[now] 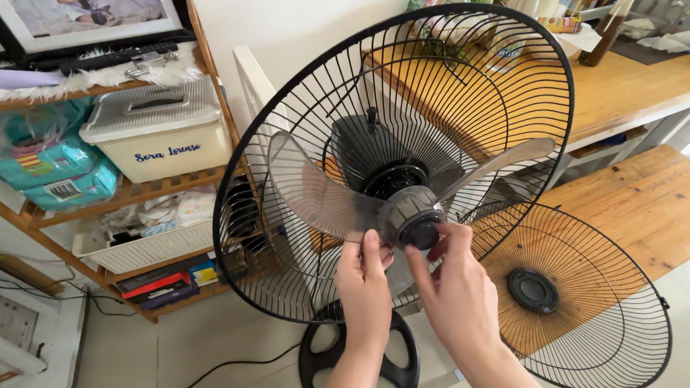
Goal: The person disassembles a standing electric fan by removing the front grille, the fan blades, the rear grille, and the motor housing. The components are placed on a nearby wooden bench. The person does not reassemble the fan within the clip.
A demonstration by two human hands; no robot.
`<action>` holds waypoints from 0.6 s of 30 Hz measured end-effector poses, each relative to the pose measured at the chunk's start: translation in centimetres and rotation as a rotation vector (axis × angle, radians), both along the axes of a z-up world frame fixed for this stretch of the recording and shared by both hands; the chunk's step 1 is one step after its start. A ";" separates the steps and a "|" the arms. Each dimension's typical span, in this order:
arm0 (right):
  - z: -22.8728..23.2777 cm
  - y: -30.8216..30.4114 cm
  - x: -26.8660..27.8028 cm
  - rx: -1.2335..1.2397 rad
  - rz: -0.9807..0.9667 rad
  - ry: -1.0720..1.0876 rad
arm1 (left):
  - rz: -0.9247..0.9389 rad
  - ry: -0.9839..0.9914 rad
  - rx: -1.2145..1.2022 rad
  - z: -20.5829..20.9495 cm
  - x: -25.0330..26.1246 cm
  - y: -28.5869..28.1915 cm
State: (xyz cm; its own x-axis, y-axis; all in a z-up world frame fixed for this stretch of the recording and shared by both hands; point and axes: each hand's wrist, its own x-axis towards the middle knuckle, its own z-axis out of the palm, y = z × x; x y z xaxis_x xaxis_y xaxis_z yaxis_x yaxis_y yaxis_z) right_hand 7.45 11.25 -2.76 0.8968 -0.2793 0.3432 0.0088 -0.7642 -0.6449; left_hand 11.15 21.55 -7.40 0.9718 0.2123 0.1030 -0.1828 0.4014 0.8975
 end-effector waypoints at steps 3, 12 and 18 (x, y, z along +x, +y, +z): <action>-0.5 -0.6 -0.3 -0.032 -0.052 0.182 | 0.009 0.000 0.008 -0.2 -0.1 -0.1; 0.9 0.3 -1.7 -0.238 0.060 -0.326 | 0.001 -0.034 -0.052 -0.6 0.4 -0.4; 0.9 0.1 -0.9 -0.153 0.086 -0.263 | 0.006 -0.062 -0.022 -1.0 0.4 -0.3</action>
